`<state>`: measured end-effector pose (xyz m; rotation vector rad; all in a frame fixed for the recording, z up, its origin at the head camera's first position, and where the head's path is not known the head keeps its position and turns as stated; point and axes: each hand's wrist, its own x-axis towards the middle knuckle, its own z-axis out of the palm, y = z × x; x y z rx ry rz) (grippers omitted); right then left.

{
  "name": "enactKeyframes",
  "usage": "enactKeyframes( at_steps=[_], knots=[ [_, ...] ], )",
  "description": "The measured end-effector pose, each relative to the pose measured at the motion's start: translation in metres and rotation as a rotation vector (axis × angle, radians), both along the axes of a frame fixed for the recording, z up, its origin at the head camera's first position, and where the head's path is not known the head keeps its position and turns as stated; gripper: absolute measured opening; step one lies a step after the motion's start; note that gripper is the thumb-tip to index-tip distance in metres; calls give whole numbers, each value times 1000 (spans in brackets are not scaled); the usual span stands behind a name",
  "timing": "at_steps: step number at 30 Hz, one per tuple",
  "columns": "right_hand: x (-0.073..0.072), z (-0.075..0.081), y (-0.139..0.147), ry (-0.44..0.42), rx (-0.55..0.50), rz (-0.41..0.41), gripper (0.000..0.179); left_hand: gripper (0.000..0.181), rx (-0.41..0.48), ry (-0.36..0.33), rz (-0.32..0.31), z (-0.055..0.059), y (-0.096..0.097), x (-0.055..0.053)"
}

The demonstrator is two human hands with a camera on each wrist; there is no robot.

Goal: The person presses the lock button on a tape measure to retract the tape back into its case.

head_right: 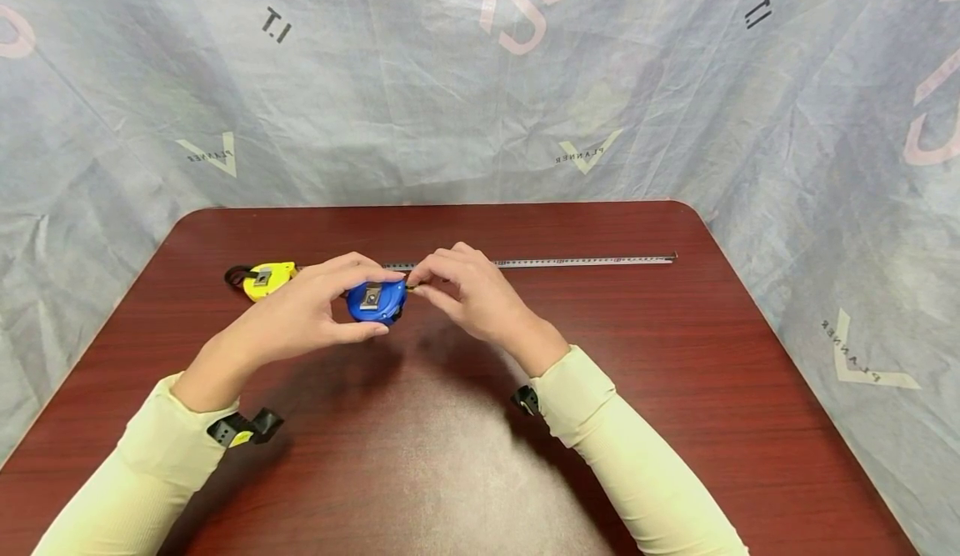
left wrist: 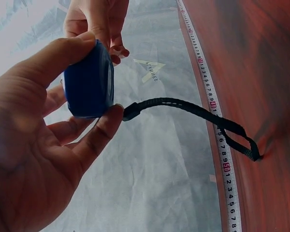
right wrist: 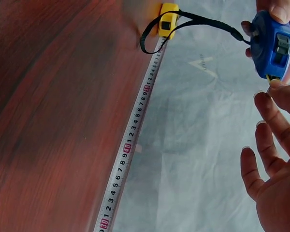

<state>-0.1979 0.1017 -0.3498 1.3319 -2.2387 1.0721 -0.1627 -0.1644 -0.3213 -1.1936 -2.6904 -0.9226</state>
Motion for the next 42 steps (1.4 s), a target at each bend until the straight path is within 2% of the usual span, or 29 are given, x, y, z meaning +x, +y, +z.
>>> enactKeyframes(
  at_steps=[12,29,35,42],
  knots=[
    [1,1,2,5,1,15,20,61,-19,-3,25,1,-2,1],
    [2,3,15,-20,31,-54,19,62,-35,0,69,4,-10,2],
    [5,3,29,-47,61,-94,22,60,-9,13,72,4,-18,2],
    [9,-1,58,-54,76,-138,25,59,-19,3,101,6,-37,4]
  ],
)
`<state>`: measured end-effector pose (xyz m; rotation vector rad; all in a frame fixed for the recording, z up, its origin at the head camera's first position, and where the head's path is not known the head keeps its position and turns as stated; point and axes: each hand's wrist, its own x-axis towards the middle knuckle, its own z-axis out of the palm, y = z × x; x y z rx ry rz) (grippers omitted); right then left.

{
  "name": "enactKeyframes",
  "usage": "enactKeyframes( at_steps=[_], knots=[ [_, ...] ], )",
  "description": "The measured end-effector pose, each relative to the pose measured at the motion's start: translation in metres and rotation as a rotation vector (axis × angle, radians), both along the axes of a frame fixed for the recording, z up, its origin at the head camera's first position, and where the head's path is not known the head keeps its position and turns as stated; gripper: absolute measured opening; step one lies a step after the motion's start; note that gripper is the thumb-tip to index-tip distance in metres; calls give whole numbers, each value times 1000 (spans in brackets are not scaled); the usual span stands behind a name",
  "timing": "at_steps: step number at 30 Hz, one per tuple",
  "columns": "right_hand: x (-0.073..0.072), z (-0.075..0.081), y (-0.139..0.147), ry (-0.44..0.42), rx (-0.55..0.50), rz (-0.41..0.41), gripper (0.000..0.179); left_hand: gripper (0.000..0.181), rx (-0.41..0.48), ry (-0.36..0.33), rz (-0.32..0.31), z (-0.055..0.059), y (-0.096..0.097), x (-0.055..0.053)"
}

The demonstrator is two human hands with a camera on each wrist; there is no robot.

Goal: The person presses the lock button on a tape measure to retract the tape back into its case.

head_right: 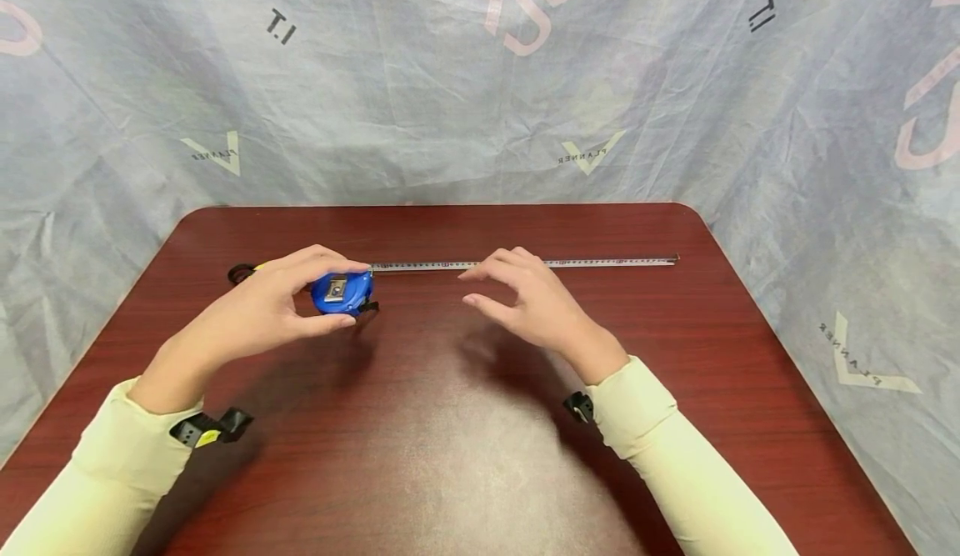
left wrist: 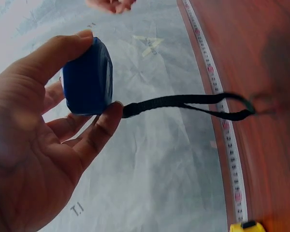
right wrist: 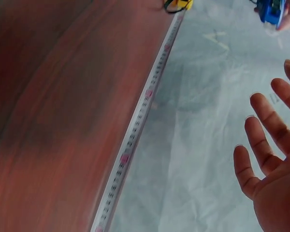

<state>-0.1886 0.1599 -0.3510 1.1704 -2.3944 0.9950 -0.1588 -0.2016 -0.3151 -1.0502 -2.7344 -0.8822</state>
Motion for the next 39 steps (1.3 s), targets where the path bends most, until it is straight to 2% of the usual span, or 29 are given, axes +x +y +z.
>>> enactKeyframes(
  at_steps=[6,8,13,18,25,27,29,34,39],
  knots=[
    [5,-1,30,4,21,-39,30,60,-12,-54,55,4,-23,3],
    [7,0,41,10,31,-60,31,61,-27,-53,70,7,-32,5],
    [9,3,68,23,51,-122,35,63,-47,14,91,17,-61,11],
    [15,6,94,19,54,-190,38,70,-47,82,128,30,-88,22],
    [26,3,124,-25,45,-301,39,75,-70,102,230,41,-118,38],
    [27,2,131,-39,45,-324,38,76,-78,103,255,39,-126,42],
    [29,1,138,-50,48,-354,37,75,-85,92,250,36,-133,45],
    [33,-3,155,-59,63,-414,36,75,-104,37,230,20,-142,48],
    [32,-6,168,-66,66,-436,34,73,-98,7,225,4,-145,49]
  ],
)
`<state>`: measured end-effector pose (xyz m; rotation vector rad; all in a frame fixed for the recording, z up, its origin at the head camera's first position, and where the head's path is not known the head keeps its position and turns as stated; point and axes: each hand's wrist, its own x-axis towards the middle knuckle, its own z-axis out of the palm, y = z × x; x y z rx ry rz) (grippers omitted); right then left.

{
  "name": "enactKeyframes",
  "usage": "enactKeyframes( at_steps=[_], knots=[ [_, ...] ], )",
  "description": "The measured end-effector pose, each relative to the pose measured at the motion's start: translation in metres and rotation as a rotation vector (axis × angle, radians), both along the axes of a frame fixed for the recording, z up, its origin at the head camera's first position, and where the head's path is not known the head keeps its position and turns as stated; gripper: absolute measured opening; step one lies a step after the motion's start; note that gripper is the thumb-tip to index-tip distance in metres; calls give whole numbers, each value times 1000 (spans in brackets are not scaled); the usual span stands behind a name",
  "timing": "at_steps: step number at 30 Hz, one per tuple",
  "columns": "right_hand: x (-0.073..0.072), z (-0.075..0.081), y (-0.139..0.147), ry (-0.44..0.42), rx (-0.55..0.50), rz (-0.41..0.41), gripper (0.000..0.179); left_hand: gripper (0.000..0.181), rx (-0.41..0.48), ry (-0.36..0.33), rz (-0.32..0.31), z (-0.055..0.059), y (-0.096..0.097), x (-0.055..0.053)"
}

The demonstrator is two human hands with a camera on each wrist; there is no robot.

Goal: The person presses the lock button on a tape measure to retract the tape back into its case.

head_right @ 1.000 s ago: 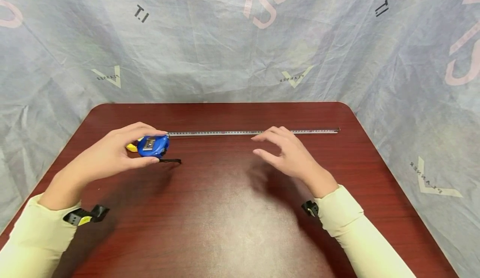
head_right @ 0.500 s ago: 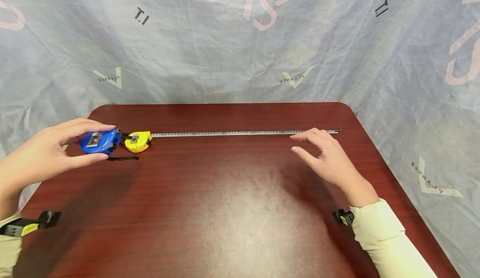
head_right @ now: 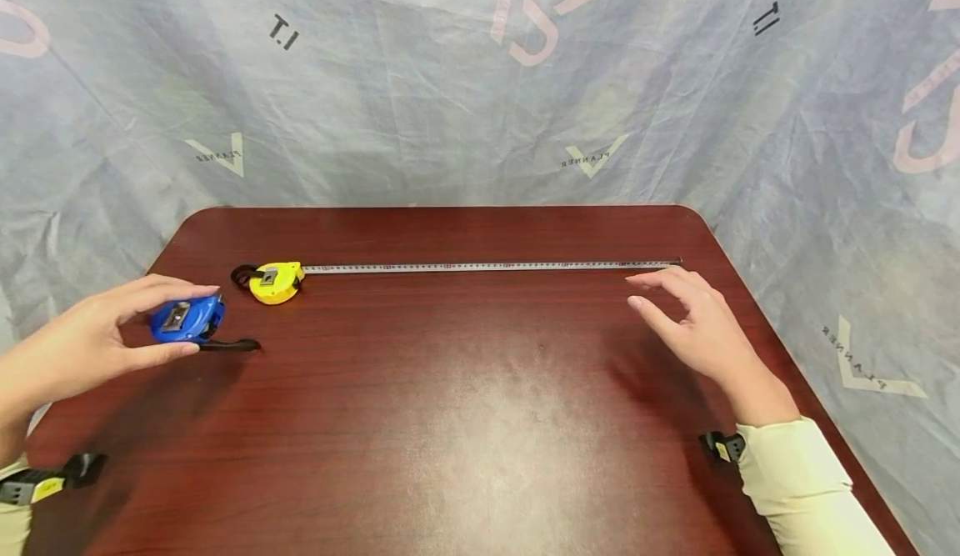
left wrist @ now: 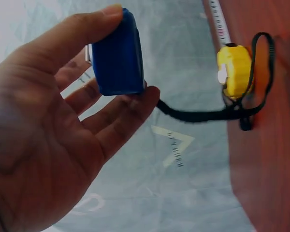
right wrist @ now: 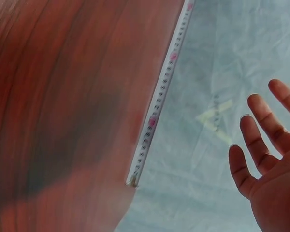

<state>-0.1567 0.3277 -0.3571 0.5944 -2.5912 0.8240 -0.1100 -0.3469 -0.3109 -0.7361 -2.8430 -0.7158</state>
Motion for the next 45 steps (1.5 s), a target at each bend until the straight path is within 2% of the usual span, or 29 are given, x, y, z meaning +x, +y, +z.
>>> enactKeyframes(
  at_steps=[3,8,16,24,32,45],
  knots=[
    [-3,-3,6,-9,-10,-11,31,69,7,-1,-15,-11,-1,-1],
    [-10,-10,18,-26,-30,-29,27,67,-34,-10,-49,-28,-2,-3],
    [-21,-16,33,-106,-44,-81,24,65,-73,-101,-20,-46,-3,-3],
    [-40,-24,42,-159,-41,-130,26,65,-123,-185,-16,-63,-7,0],
    [-59,-24,54,-173,-46,-160,30,64,-142,-264,15,-72,-4,2],
    [-79,-17,79,-274,-49,-228,39,65,-135,-300,35,-76,-2,2]
  ],
)
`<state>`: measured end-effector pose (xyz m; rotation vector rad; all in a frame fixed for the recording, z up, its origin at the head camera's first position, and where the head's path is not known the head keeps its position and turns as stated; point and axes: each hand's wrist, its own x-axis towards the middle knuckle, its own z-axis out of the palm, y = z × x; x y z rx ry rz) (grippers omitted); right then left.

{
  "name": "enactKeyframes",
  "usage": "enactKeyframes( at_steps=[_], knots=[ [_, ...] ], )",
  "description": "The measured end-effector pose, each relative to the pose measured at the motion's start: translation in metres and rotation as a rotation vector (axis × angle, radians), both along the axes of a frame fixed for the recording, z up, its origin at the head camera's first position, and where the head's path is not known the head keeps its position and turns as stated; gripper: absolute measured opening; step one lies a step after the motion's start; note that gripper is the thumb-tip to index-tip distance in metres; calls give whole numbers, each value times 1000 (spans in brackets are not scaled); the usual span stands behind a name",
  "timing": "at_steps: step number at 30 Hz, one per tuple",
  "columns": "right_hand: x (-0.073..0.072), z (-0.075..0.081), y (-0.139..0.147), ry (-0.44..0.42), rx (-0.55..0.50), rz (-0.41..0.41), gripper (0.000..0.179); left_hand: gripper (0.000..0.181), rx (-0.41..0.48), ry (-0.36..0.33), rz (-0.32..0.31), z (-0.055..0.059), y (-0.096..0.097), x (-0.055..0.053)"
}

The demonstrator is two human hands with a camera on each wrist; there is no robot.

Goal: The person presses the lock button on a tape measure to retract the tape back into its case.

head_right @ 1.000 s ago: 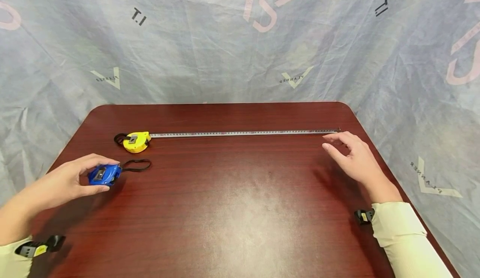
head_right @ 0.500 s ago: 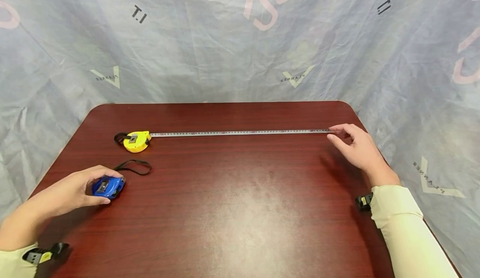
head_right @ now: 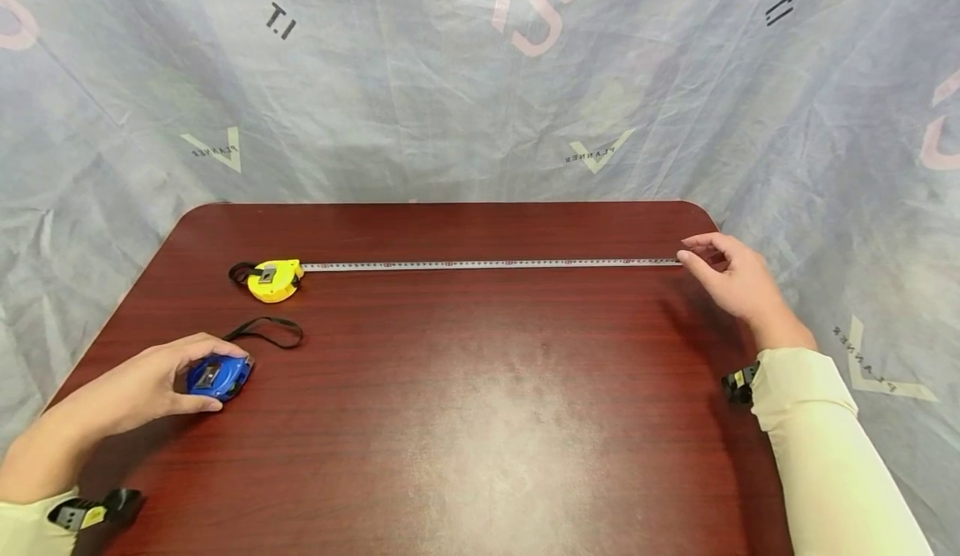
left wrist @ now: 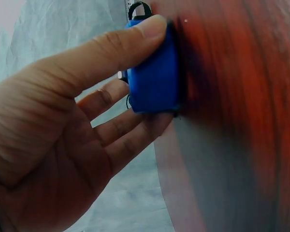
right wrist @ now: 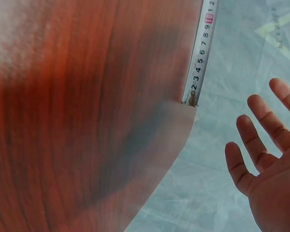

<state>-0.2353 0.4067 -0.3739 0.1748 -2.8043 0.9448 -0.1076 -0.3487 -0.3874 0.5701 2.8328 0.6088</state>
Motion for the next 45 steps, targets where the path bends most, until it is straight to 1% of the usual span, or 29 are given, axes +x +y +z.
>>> enactKeyframes(
  at_steps=[3,7,9,11,13,16,19,21,23,26,30,34,39,42,45],
  knots=[
    [-3,0,4,-4,2,-13,41,66,2,-6,-5,0,0,0],
    [-6,0,7,13,-1,-20,39,67,9,-13,-9,1,0,-1],
    [-6,1,8,25,-1,-24,38,68,16,-13,-16,2,-2,-1],
    [-7,1,8,29,2,-24,38,70,29,3,-20,5,-5,-1],
    [-8,2,9,33,3,-26,38,71,43,50,-22,10,-7,-2],
    [-9,4,9,38,6,-24,39,67,56,152,-13,19,-9,-6],
    [-11,6,9,43,-1,-22,40,63,56,228,28,28,-7,-12],
    [-13,8,8,40,4,-24,41,61,52,260,64,32,-5,-16],
    [-15,10,7,31,17,-28,42,61,68,279,89,35,-3,-22],
    [-18,12,6,15,36,-33,44,64,86,306,106,38,-1,-32],
    [-24,11,6,5,31,-34,46,66,112,313,102,41,-1,-49],
    [-29,8,7,16,32,-42,46,67,133,317,85,44,0,-69],
    [-35,0,8,25,30,-33,46,65,159,294,72,45,2,-89],
    [-36,-7,7,-5,28,-36,50,65,174,265,76,42,3,-99],
    [-37,-15,8,-53,24,-38,54,67,169,220,83,37,3,-108]
  ],
)
